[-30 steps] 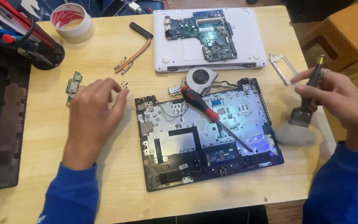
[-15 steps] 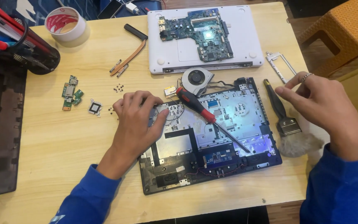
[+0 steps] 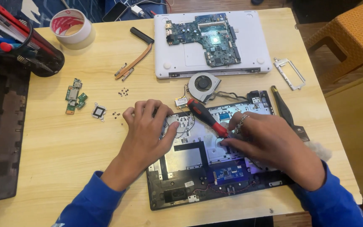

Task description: Disassembling a laptop to clean internal components using a screwdriver and a brush.

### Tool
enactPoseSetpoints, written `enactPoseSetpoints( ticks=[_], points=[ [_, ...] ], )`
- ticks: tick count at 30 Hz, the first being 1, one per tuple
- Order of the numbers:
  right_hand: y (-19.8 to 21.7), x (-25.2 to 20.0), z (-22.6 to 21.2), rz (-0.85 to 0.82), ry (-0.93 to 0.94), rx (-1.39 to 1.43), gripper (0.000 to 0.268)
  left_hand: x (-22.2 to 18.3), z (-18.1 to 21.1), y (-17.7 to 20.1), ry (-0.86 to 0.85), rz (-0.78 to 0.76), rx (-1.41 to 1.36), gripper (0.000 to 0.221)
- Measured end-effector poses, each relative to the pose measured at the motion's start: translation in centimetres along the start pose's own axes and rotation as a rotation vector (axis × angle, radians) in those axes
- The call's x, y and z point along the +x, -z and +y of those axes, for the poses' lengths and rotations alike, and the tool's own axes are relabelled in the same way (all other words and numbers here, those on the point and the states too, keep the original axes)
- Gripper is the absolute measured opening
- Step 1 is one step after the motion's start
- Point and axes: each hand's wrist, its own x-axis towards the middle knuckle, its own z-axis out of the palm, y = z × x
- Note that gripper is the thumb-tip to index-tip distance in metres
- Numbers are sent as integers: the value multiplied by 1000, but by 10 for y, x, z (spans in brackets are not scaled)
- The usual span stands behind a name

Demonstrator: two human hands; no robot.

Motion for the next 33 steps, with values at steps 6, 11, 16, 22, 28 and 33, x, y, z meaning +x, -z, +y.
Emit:
enactPoseSetpoints(
  ticks=[6,11,16,22,28,33],
  points=[
    [-2,3,-7,-43,-6,55,17,-3,4,-2,9,-13,-2,20],
    [2,2,-8,-6,-32,105,17,-1,1,5,42,-50,-222,18],
    [6,1,-11,107,-18,169,10,7,-4,27,136,-229,-571,36],
    [7,0,-9,124,-199,296,18,12,-12,41,191,-122,-843,29],
    [3,-4,-3,207,-270,1399,13,12,-20,40,86,20,-632,19],
    [1,4,-19,92,-233,1477,53,12,-27,38,-103,166,-403,13]
  ],
)
